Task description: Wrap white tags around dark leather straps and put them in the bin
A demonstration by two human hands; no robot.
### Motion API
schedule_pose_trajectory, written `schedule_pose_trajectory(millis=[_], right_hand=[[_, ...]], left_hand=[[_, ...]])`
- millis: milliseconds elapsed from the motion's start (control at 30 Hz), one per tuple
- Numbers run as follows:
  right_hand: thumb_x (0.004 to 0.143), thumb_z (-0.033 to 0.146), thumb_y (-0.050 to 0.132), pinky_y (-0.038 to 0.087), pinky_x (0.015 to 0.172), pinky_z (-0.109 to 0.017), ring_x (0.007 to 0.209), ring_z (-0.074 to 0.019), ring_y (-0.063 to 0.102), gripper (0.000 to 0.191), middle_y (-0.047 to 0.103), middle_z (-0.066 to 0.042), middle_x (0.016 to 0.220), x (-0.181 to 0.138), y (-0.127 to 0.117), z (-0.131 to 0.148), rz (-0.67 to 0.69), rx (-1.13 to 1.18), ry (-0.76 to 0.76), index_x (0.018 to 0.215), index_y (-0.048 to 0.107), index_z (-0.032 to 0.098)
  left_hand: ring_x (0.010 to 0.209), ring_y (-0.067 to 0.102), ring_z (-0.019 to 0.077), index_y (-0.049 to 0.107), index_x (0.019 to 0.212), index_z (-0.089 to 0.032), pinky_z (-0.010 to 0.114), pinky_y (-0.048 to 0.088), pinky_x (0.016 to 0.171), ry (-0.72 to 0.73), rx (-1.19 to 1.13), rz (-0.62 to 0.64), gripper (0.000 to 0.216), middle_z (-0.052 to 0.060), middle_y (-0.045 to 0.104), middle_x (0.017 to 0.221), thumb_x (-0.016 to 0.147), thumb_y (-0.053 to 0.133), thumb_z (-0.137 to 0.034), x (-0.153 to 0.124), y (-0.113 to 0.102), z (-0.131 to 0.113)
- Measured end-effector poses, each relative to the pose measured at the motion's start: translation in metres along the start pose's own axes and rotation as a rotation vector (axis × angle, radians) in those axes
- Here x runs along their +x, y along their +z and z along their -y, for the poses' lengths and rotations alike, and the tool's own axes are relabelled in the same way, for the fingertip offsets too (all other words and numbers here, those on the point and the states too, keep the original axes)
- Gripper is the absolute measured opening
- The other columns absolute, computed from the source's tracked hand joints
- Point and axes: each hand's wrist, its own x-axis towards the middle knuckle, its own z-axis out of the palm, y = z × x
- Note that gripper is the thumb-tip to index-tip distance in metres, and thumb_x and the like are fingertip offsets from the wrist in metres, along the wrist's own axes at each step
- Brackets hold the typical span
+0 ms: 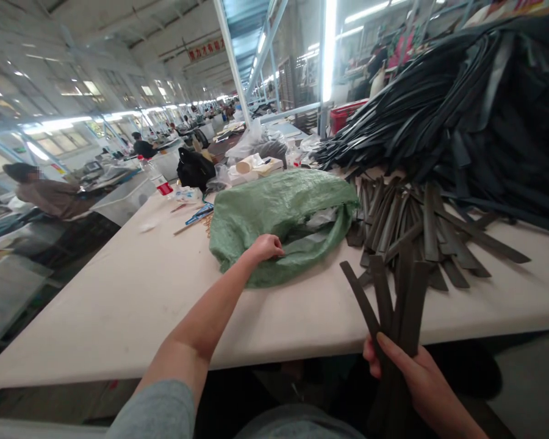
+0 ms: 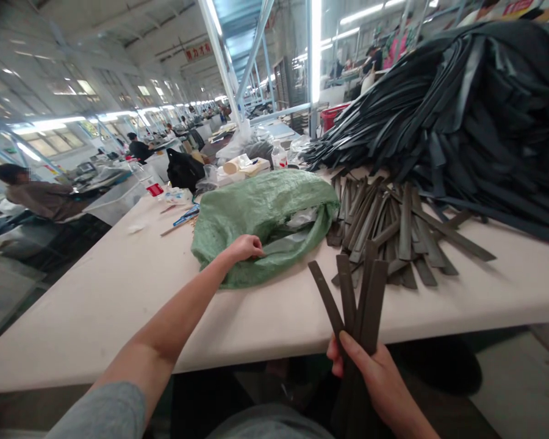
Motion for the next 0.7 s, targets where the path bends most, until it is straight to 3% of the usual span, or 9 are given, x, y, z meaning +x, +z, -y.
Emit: schedule_pose_trajectory(millis=[133, 267, 333, 400, 467, 600, 700], right_hand=[[0.082, 0.064, 0.062, 0.048, 0.054, -0.027, 0.057, -0.0166, 0.057, 0.051, 0.066, -0.008, 0.072, 0.003, 0.002, -0.004, 0.008, 0.035, 0.0, 0.078, 0.068, 0.014], [0.083, 0.064, 0.06, 0.047, 0.056, -0.027, 0.059, -0.0169, 0.058, 0.051, 0.066, -0.008, 0.072, 0.004, 0.002, -0.01, 0.03, 0.001, 0.003, 0.077, 0.068, 0.014], [0.084, 0.065, 0.058, 0.047, 0.057, -0.027, 0.059, -0.0174, 0.058, 0.052, 0.065, -0.007, 0.069, 0.005, 0.002, -0.011, 0.039, -0.036, 0.007, 0.077, 0.068, 0.014], [0.084, 0.067, 0.055, 0.046, 0.057, -0.027, 0.059, -0.0178, 0.058, 0.054, 0.064, -0.006, 0.064, 0.005, 0.002, -0.009, 0.057, -0.092, 0.022, 0.074, 0.068, 0.015], [0.084, 0.069, 0.053, 0.044, 0.055, -0.027, 0.057, -0.0179, 0.057, 0.057, 0.062, -0.006, 0.058, 0.006, 0.004, -0.004, 0.085, -0.169, 0.039, 0.071, 0.067, 0.015], [0.085, 0.071, 0.048, 0.042, 0.053, -0.028, 0.053, -0.0176, 0.056, 0.06, 0.061, -0.005, 0.055, 0.005, 0.009, 0.009, 0.133, -0.315, 0.004, 0.068, 0.066, 0.016], [0.088, 0.066, 0.046, 0.043, 0.055, -0.028, 0.054, -0.0178, 0.058, 0.056, 0.062, -0.005, 0.055, 0.002, 0.015, 0.018, 0.134, -0.396, -0.059, 0.069, 0.066, 0.017]], left_hand=[[0.051, 0.057, 0.01, 0.063, 0.063, -0.016, 0.018, 0.044, 0.051, -0.048, -0.463, -0.065, 0.019, -0.002, 0.059, 0.054, 0.06, 0.081, -0.018, -0.013, -0.031, 0.002], [0.051, 0.056, 0.0034, 0.06, 0.08, -0.016, 0.01, 0.047, 0.053, -0.045, -0.964, -0.384, 0.009, -0.005, 0.059, 0.06, 0.084, 0.066, -0.022, -0.041, -0.071, 0.01], [0.049, 0.056, 0.0016, 0.058, 0.081, -0.016, 0.007, 0.047, 0.055, -0.079, -1.16, -0.506, 0.013, -0.006, 0.057, 0.058, 0.093, 0.052, -0.017, -0.062, -0.074, 0.018], [0.049, 0.057, 0.0015, 0.056, 0.078, -0.014, 0.007, 0.049, 0.058, -0.14, -1.304, -0.543, 0.024, -0.005, 0.057, 0.056, 0.097, 0.041, -0.01, -0.086, -0.056, 0.026], [0.052, 0.061, 0.0031, 0.058, 0.077, -0.012, 0.01, 0.052, 0.061, -0.213, -1.4, -0.512, 0.028, -0.002, 0.061, 0.059, 0.096, 0.038, -0.005, -0.108, -0.025, 0.031], [0.058, 0.066, 0.0088, 0.065, 0.083, -0.01, 0.017, 0.055, 0.059, -0.412, -1.637, -0.349, 0.016, 0.003, 0.069, 0.068, 0.092, 0.051, -0.009, -0.137, 0.032, 0.025], [0.067, 0.07, 0.0152, 0.066, 0.084, -0.011, 0.025, 0.057, 0.064, -0.481, -1.653, -0.207, 0.011, 0.006, 0.071, 0.075, 0.09, 0.06, -0.017, -0.144, 0.049, 0.013]])
